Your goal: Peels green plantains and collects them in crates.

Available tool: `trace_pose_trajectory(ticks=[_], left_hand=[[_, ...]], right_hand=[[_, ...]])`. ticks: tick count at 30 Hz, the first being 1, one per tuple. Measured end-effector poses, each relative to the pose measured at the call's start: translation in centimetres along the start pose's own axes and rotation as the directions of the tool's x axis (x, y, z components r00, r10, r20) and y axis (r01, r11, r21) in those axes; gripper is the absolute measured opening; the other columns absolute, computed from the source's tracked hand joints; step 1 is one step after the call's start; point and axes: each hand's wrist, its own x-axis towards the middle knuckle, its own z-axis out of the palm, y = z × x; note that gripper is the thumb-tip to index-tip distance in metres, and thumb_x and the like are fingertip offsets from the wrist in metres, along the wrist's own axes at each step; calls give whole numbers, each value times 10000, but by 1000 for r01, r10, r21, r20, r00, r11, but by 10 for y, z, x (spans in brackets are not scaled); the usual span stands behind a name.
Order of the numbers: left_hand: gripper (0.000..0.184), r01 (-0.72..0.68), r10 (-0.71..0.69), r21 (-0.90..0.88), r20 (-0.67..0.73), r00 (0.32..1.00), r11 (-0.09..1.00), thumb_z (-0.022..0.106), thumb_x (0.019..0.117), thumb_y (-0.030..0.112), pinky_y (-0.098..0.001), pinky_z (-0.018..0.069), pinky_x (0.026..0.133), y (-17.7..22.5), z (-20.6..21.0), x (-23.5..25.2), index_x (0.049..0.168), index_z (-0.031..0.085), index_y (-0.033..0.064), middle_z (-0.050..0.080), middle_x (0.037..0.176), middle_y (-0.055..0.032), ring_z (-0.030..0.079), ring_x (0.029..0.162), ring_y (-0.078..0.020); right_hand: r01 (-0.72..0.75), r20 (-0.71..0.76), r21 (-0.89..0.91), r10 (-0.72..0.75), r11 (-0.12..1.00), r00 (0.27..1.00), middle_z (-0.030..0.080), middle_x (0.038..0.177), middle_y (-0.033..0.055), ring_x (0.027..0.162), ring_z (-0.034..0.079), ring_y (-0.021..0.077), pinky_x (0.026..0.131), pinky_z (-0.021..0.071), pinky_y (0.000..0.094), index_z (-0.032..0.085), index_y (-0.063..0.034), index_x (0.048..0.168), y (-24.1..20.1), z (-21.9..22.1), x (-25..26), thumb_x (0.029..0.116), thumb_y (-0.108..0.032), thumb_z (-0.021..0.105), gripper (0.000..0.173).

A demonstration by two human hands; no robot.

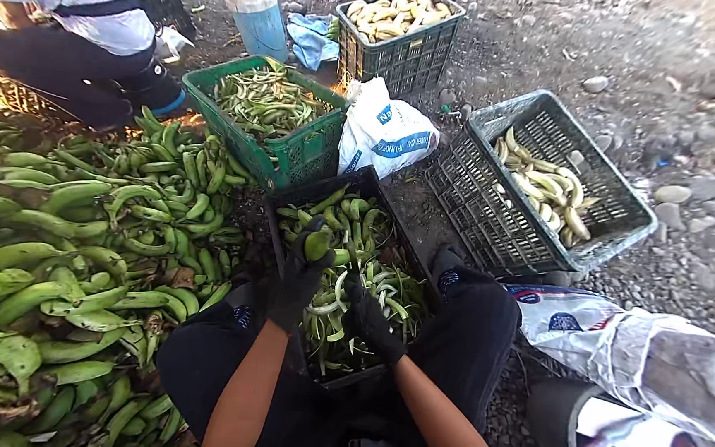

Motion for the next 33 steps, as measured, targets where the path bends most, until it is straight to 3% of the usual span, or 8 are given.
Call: trace_pose_trajectory(ticks=[5,10,13,16,20,22,26,33], left_hand=[[580,-37,-83,-310,-366,927,950,503,1056,172,-351,601,872,27,-15,22,1579,255,207,620,1260,-41,670,1054,-153],[657,186,-304,-403,-250,919,896,140,1059,600,-371,590,637,18,-30,15,1251,548,122,672,855,-63,663,707,-178],[603,345,-409,-362,-117,905,866,266,1058,604,-361,591,668,13,-32,6,1346,570,170,689,971,-71,667,773,-174],[555,401,-432,-331,-26,901,854,347,1042,614,-340,588,661,11,-34,1,1323,571,191,680,929,-62,664,746,-157],[548,447,-473,-324,-2,881,834,342,1052,601,-312,577,613,21,-34,2,1268,600,168,658,840,-60,644,673,-151],[553,465,-493,-280,-32,870,840,326,1059,590,-301,581,585,24,-28,6,1229,601,141,666,808,-56,652,646,-142],[607,390,-402,-107,-126,907,915,208,1099,497,-389,548,891,9,-12,1,1419,512,81,648,1166,-122,636,997,-163],[650,346,-403,-448,-35,914,824,112,1091,497,-301,581,562,24,-6,1,1210,554,36,634,713,-68,635,590,-152]], right_hand=[[-161,55,-120,168,980,984,676,946,141,697,674,243,648,592,442,520,-60,1417,44,23,-29,1116,-466,242,576],[233,-67,-34,-235,972,970,662,1202,90,985,645,89,876,555,324,493,-12,1446,-2,-2,-14,1043,-436,441,588],[435,26,-304,-449,848,893,567,1436,170,1349,515,278,1130,423,496,512,-114,1506,-24,-24,2,992,-503,506,646],[392,136,-669,-414,632,900,612,1332,224,1248,542,434,969,450,632,519,-344,1508,-55,-30,0,937,-632,535,639],[441,95,-754,-583,487,807,668,1187,225,1128,590,471,849,453,668,638,-382,1391,-56,-28,-6,900,-724,431,633],[412,26,-737,-587,536,809,676,1165,213,1123,589,463,865,436,668,695,-357,1322,-54,-23,-2,940,-644,418,552],[65,-242,-728,-344,683,907,663,1223,221,1205,564,451,928,443,651,640,-331,1391,-73,-10,30,991,-536,481,476],[76,-386,-581,-356,810,851,695,1116,201,1097,630,414,914,442,664,658,-155,1301,-102,-39,54,1068,-521,387,512]])
